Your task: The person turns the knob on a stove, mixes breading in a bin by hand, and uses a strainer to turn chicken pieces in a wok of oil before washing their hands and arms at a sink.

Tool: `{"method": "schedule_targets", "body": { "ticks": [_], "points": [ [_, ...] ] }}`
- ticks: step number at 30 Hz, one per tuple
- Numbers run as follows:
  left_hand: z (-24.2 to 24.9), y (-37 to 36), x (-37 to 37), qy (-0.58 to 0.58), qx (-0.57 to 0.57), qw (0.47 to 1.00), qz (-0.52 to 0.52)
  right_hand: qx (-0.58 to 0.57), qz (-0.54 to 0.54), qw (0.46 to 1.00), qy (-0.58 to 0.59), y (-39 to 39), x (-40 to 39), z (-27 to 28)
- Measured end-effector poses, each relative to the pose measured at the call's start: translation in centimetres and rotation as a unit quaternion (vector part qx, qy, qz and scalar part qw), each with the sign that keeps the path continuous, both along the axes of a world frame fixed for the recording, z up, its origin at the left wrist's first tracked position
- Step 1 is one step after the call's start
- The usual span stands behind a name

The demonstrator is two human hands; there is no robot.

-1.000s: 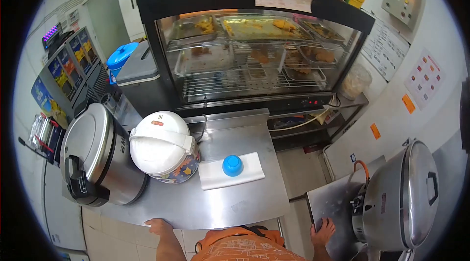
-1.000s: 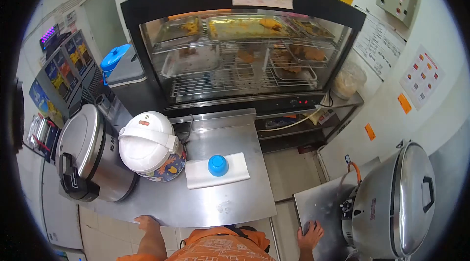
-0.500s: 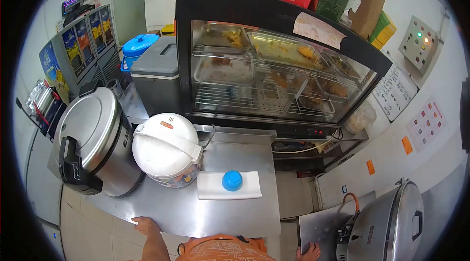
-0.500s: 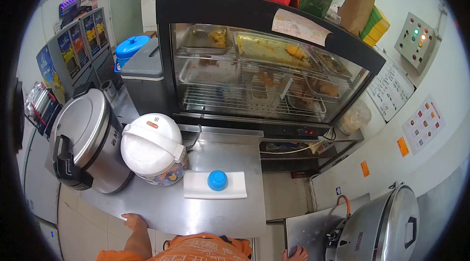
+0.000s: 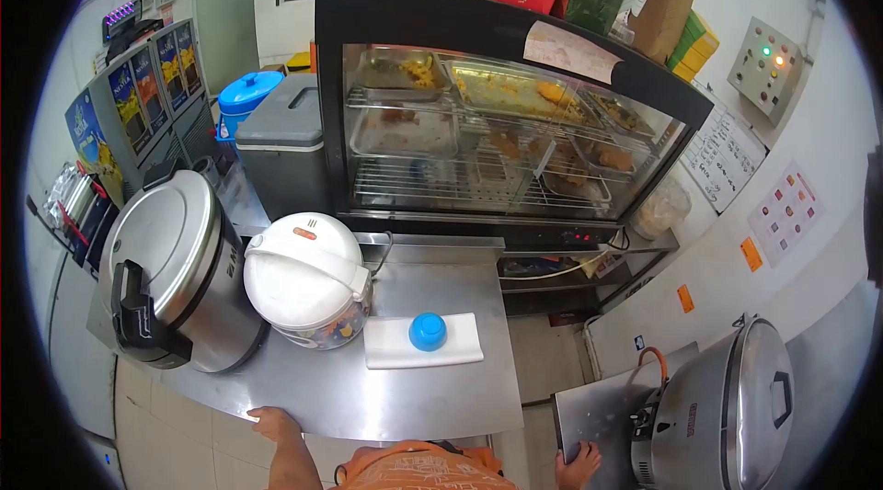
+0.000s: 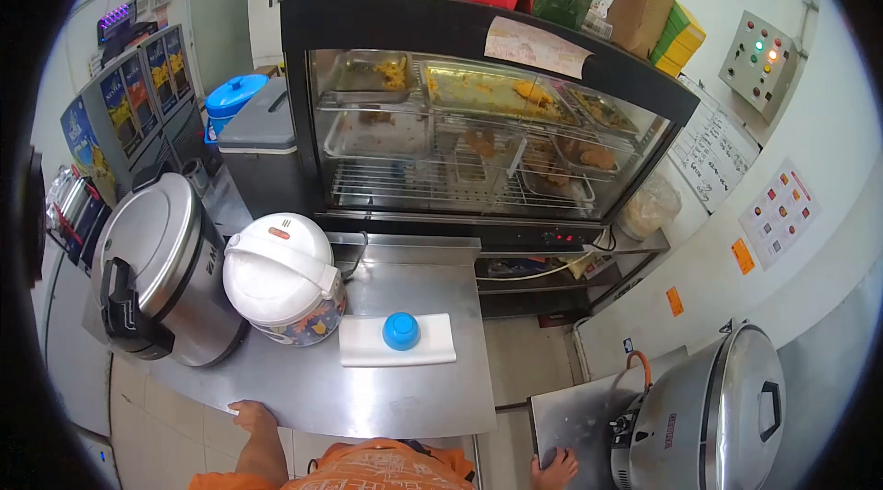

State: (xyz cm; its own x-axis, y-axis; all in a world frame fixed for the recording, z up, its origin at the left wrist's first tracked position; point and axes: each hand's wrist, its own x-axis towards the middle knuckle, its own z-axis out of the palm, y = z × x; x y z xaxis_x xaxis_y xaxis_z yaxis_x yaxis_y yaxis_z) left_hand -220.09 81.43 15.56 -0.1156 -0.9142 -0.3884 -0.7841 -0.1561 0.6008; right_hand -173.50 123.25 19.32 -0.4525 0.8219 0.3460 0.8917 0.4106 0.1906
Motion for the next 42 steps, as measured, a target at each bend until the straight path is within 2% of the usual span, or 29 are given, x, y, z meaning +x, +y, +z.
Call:
{"method": "schedule_targets", "body": {
  "ticks": [1, 3, 5, 7, 10, 11, 14, 15, 18, 20, 22, 23, 24, 25, 27, 28, 29, 30, 31, 32, 33, 35, 37, 38, 39, 40, 41, 42],
  "points": [
    [-0.4, -0.3, 0.1, 0.006, 0.003, 1.0, 0.001, -0.047, -0.001, 0.998, 0.048, -0.2, -0.4, 0.5],
    [-0.1, 0.5, 0.9, 0.028, -0.074, 0.996, -0.047, -0.14, -0.007, 0.98, 0.143, -1.0, -1.2, 1.7],
    [-0.2, 0.5, 1.0, 0.046, -0.072, 0.995, -0.048, -0.134, -0.004, 0.981, 0.139, -0.2, -0.3, 0.1],
    [-0.7, -0.3, 0.5, 0.059, 0.009, 0.998, 0.005, -0.133, -0.005, 0.982, 0.136, -0.1, 0.9, -0.5],
    [-0.8, -0.2, 0.7, 0.107, 0.01, 0.994, 0.027, -0.133, 0.0, 0.981, 0.142, -0.3, 0.5, 0.0],
    [0.3, 0.0, 1.7, 0.12, 0.009, 0.993, -0.012, -0.125, 0.007, 0.981, 0.148, -0.3, 0.8, -0.2],
    [-8.9, -5.4, 1.7, 0.183, -0.133, 0.953, -0.204, -0.128, 0.012, 0.978, 0.164, -0.6, 1.3, -0.3],
    [-3.0, -3.4, 4.8, 0.185, -0.127, 0.946, -0.233, -0.131, 0.011, 0.977, 0.168, -0.6, 1.6, -0.1],
    [-8.6, -8.4, 10.2, 0.229, -0.108, 0.836, -0.487, -0.135, 0.022, 0.973, 0.188, -0.8, 2.1, 0.1],
    [-11.8, -9.5, 17.1, 0.227, -0.069, 0.821, -0.519, -0.126, 0.034, 0.971, 0.199, -1.1, 2.6, 0.1],
    [-16.7, -12.3, 25.2, 0.121, 0.057, 0.818, -0.559, -0.118, 0.053, 0.969, 0.211, -0.8, 3.0, 0.0],
    [-19.5, -13.8, 29.8, 0.065, 0.055, 0.821, -0.565, -0.116, 0.063, 0.967, 0.216, -0.9, 3.6, -0.2],
    [-24.5, -16.7, 34.3, 0.027, 0.021, 0.773, -0.634, -0.115, 0.074, 0.965, 0.223, -0.9, 3.8, -0.4],
    [-21.7, -17.4, 39.7, -0.087, 0.121, 0.769, -0.622, -0.123, 0.077, 0.962, 0.232, -1.0, 4.1, -0.3],
    [-22.3, -20.6, 49.6, -0.132, 0.056, 0.735, -0.662, -0.142, 0.082, 0.953, 0.255, -1.2, 4.3, -0.2],
    [-22.6, -22.9, 53.7, -0.178, 0.13, 0.686, -0.693, -0.139, 0.1, 0.948, 0.269, -1.6, 4.5, -0.8],
    [-20.5, -24.5, 57.6, -0.255, 0.184, 0.695, -0.647, -0.135, 0.118, 0.943, 0.281, -1.9, 4.6, -1.5],
    [-18.2, -26.9, 62.0, -0.261, 0.211, 0.739, -0.584, -0.127, 0.138, 0.938, 0.291, -2.7, 4.8, -1.9],
    [-15.7, -27.4, 65.1, -0.26, 0.24, 0.779, -0.518, -0.201, 0.171, 0.916, 0.303, -4.1, 4.7, -2.2],
    [-16.9, -29.4, 67.2, -0.284, 0.266, 0.807, -0.444, -0.271, 0.207, 0.887, 0.311, -6.3, 4.2, -2.3],
    [-16.4, -30.4, 70.4, -0.22, 0.244, 0.87, -0.368, -0.341, 0.242, 0.853, 0.312, -8.5, 3.9, -2.6],
    [-16.5, -32.9, 74.0, -0.168, 0.241, 0.897, -0.331, -0.421, 0.359, 0.804, 0.218, -13.4, 3.7, -5.1],
    [-17.2, -34.0, 76.2, -0.145, 0.17, 0.926, -0.304, -0.463, 0.437, 0.769, 0.051, -18.4, 4.1, -7.7],
    [-16.5, -33.8, 77.4, -0.055, 0.179, 0.942, -0.279, -0.521, 0.441, 0.73, -0.024, -21.1, 4.3, -8.3],
    [-17.0, -34.0, 78.2, -0.017, 0.176, 0.95, -0.257, -0.568, 0.442, 0.686, -0.108, -23.9, 4.5, -8.8],
    [-16.1, -33.5, 78.8, 0.042, 0.162, 0.954, -0.247, -0.575, 0.483, 0.639, -0.165, -26.3, 4.9, -10.1],
    [-12.6, -33.0, 79.1, 0.059, 0.14, 0.952, -0.267, -0.578, 0.519, 0.589, -0.223, -28.1, 5.4, -12.1],
    [-17.3, -34.3, 81.3, 0.093, 0.058, 0.941, -0.321, -0.564, 0.526, 0.563, -0.299, -29.3, 5.5, -15.0]
  ]
}}
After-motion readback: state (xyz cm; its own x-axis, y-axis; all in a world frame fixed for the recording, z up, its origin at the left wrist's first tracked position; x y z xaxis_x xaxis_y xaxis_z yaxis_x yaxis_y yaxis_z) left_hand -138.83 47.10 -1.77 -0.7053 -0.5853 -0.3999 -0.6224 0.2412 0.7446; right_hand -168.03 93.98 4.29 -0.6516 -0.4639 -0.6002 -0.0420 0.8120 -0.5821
